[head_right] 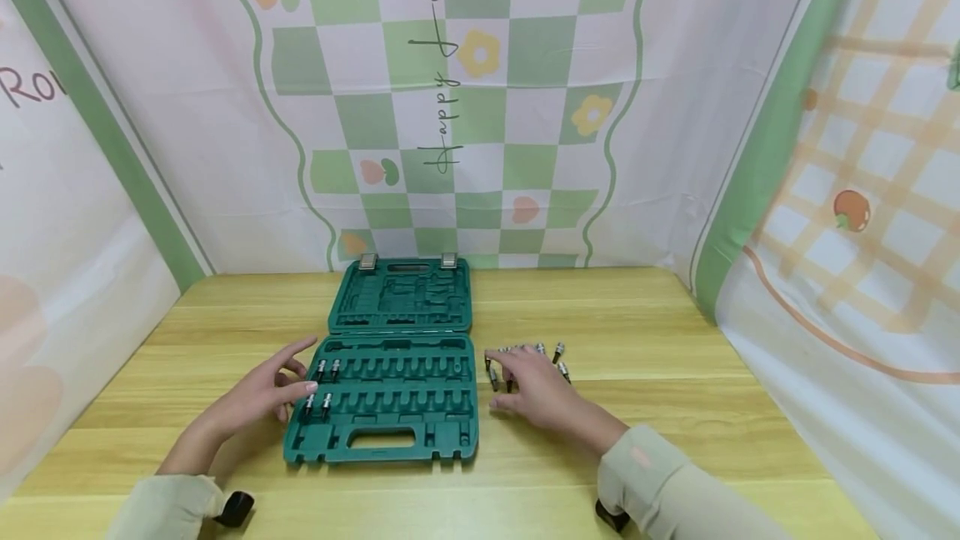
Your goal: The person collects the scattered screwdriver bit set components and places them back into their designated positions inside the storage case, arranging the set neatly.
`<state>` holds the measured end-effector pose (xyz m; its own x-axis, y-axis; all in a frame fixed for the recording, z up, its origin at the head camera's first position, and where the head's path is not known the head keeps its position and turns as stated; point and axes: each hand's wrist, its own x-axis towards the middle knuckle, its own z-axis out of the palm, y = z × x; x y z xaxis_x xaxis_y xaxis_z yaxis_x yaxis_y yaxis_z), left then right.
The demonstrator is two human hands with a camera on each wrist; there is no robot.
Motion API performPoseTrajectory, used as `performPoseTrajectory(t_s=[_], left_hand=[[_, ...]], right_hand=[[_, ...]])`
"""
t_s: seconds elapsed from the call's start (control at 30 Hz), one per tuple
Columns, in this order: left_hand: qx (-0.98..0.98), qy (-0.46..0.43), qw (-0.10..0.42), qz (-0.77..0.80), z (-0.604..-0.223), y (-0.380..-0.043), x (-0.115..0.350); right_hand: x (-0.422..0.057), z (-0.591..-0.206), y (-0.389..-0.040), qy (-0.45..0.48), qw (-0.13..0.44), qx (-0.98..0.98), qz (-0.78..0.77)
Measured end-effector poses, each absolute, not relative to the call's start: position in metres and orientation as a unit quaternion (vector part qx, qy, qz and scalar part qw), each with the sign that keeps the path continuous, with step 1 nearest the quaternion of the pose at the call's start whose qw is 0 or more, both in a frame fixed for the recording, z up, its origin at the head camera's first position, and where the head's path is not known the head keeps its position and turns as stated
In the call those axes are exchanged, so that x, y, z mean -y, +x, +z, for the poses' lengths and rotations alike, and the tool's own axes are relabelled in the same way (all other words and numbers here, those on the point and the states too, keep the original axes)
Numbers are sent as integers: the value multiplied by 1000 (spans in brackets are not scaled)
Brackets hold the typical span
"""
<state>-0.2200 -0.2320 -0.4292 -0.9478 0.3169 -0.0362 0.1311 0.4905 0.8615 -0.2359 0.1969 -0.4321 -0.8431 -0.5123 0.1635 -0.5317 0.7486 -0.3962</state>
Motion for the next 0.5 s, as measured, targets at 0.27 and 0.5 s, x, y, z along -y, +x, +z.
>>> performPoseTrajectory(t_s=[0.27,0.5], left_hand=[[-835,133,121,521,-435,-226,242],[-820,140,145,536,-438,-230,246]], right_hand=[[-198,-433,-237,261,17,933,247],[-197,-434,-240,254,15,934,251]])
